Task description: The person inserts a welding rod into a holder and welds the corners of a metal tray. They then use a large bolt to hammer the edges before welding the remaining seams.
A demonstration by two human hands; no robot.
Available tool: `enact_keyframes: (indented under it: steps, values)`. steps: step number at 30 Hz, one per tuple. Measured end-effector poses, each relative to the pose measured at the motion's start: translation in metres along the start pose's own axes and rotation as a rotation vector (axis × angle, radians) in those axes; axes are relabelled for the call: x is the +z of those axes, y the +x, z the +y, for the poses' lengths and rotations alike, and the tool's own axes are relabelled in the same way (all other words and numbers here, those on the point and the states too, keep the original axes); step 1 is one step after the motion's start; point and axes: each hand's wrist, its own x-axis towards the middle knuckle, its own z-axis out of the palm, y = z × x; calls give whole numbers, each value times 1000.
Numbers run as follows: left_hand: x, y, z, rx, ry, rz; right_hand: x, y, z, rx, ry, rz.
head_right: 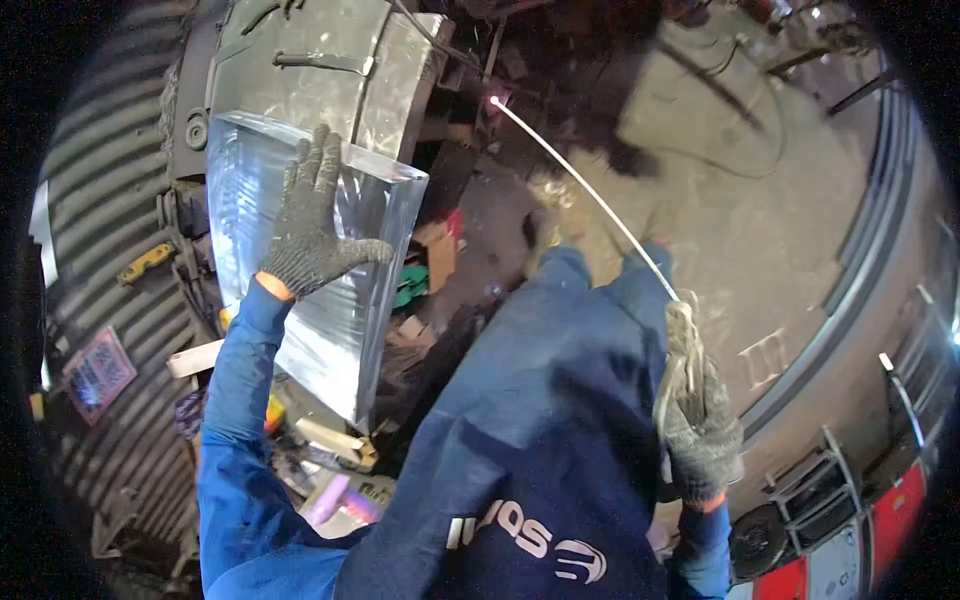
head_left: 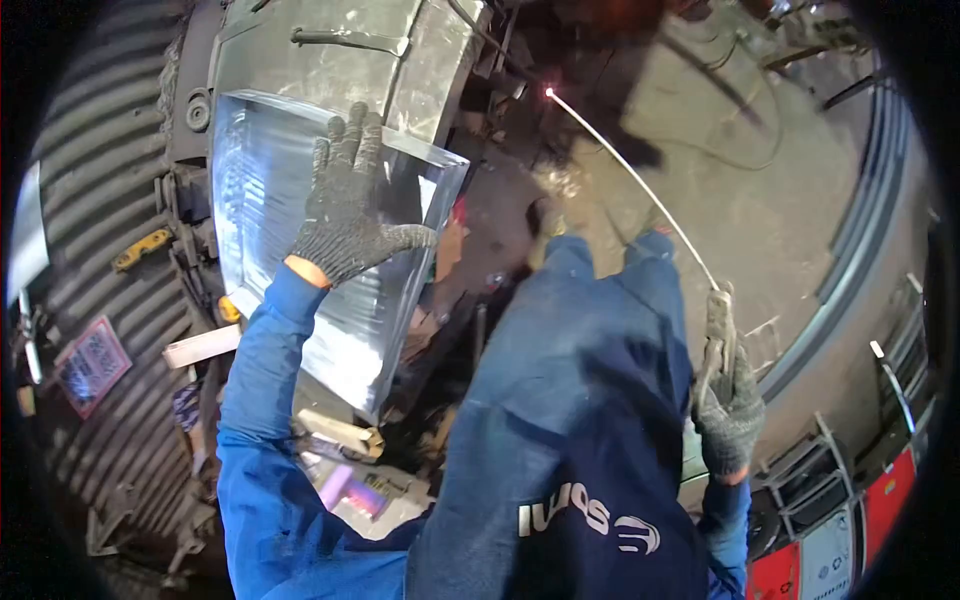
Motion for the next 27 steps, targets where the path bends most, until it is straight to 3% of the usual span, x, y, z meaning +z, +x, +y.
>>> enact_keyframes:
  steps: [3, 18, 27]
  values:
    - [-2, 4, 0, 37, 24, -37, -2, 4, 29, -123, 163, -134]
    - [-4, 15, 6, -31, -63, -99, 8, 20, 45, -130, 72, -528]
    - [-1, 16, 6, -17, -72, -64, 19, 22, 35, -204, 9, -443]
